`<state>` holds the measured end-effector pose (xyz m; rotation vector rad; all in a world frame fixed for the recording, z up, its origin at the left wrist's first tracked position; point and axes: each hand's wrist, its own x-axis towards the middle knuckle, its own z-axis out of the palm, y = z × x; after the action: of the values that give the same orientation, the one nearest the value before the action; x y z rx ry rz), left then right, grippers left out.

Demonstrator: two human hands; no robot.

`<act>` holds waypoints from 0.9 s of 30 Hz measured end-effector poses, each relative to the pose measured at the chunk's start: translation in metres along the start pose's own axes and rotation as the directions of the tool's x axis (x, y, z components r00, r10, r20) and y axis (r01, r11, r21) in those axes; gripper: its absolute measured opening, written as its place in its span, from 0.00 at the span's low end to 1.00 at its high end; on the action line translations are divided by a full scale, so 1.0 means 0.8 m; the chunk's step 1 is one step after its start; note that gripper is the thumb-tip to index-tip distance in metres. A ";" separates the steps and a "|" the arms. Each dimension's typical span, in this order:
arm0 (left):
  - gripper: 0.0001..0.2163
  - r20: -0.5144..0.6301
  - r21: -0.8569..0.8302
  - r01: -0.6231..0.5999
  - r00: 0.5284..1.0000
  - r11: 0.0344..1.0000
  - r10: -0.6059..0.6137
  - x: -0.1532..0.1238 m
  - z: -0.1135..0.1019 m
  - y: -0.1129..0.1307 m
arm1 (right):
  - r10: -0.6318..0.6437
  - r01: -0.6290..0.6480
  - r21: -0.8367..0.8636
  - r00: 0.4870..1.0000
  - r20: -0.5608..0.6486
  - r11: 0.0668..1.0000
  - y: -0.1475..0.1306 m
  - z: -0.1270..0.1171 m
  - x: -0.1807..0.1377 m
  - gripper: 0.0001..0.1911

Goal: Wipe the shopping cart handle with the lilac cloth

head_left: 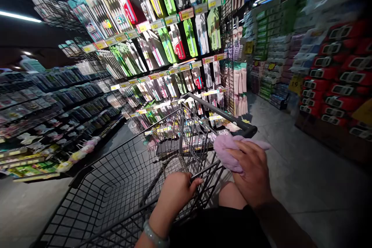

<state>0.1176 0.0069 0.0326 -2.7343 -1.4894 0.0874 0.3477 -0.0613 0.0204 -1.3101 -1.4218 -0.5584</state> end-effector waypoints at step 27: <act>0.27 0.052 -0.058 -0.033 0.998 0.998 0.036 -0.074 0.004 -0.008 | -0.228 0.248 -0.002 0.893 0.388 0.969 -0.028 -0.084 0.005 0.27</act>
<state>0.0800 -0.0394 0.0322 -2.8244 -1.4802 0.1209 0.3533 -0.1245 0.0525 -1.3444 -1.9247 -0.5184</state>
